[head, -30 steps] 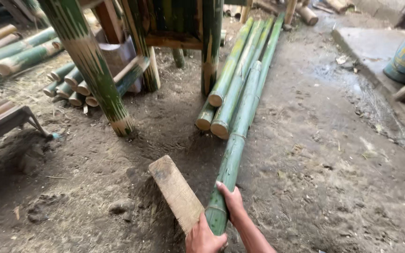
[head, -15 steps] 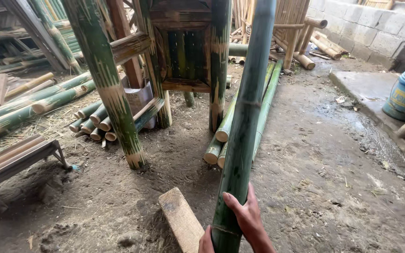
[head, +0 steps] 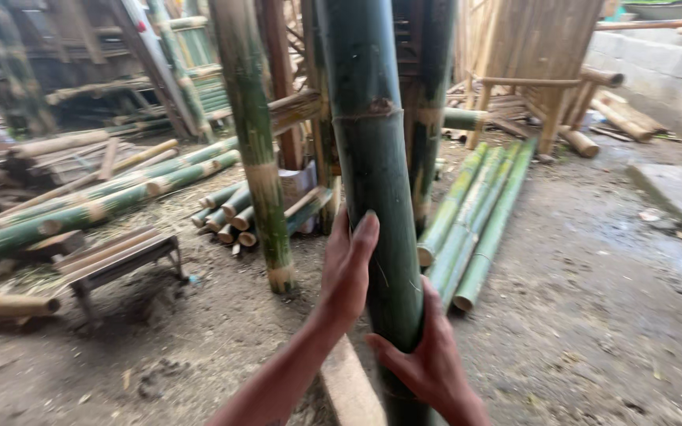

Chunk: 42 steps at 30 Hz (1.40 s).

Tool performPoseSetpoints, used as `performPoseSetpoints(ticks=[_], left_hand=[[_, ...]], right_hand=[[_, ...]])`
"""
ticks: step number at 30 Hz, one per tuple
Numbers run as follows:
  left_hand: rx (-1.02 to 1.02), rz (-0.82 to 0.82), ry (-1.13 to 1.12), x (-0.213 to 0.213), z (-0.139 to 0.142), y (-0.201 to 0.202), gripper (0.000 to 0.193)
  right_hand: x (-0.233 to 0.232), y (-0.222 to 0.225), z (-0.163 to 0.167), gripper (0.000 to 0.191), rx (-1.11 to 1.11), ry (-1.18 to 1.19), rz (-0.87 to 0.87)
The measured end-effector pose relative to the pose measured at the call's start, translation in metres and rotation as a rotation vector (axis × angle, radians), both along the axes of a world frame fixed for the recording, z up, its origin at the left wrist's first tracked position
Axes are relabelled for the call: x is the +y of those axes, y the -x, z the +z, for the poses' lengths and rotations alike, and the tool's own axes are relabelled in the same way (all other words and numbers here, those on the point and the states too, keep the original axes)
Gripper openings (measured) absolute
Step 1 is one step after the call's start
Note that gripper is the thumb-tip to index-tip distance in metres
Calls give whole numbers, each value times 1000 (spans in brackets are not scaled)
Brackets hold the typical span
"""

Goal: The person selects a bamboo pole and places it on a wooden block. Using a machete, they repeatedly shave the outer surface of the bamboo, rotating it to work on different sides. The process continues for the duration of the clip.

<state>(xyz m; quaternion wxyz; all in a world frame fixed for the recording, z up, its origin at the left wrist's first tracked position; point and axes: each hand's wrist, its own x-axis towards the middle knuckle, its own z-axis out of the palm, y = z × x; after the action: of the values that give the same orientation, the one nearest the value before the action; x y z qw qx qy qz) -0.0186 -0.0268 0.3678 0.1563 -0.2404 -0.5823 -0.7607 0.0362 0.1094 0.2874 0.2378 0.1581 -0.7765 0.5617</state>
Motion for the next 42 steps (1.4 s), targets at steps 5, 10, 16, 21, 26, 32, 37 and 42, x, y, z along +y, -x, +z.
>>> performPoseSetpoints(ticks=[5, 10, 16, 21, 26, 32, 37, 42], left_hand=[[188, 306, -129, -62, 32, -17, 82], [-36, 451, -337, -123, -28, -46, 91], [-664, 338, -579, -119, -198, -87, 76], [-930, 326, -811, -65, -307, -87, 66], [-1267, 261, -298, -47, -352, -112, 53], [49, 521, 1585, -148, -293, -143, 85], [-382, 356, 2098, -206, -304, -119, 97], [-630, 40, 1809, -124, -365, -86, 66]], right_hand=[[13, -8, -18, 106, 250, -360, -186], [27, 18, -81, 96, 309, -618, -226], [38, 31, -149, 87, 3, -903, -293], [-22, 5, -186, 124, -237, -1300, 73], [-55, 8, -227, 78, -111, -1315, 288], [23, 29, -245, 65, -302, -1352, 294], [77, 51, -247, 65, -229, -1424, 226], [96, 70, -245, 54, -330, -1246, -263]])
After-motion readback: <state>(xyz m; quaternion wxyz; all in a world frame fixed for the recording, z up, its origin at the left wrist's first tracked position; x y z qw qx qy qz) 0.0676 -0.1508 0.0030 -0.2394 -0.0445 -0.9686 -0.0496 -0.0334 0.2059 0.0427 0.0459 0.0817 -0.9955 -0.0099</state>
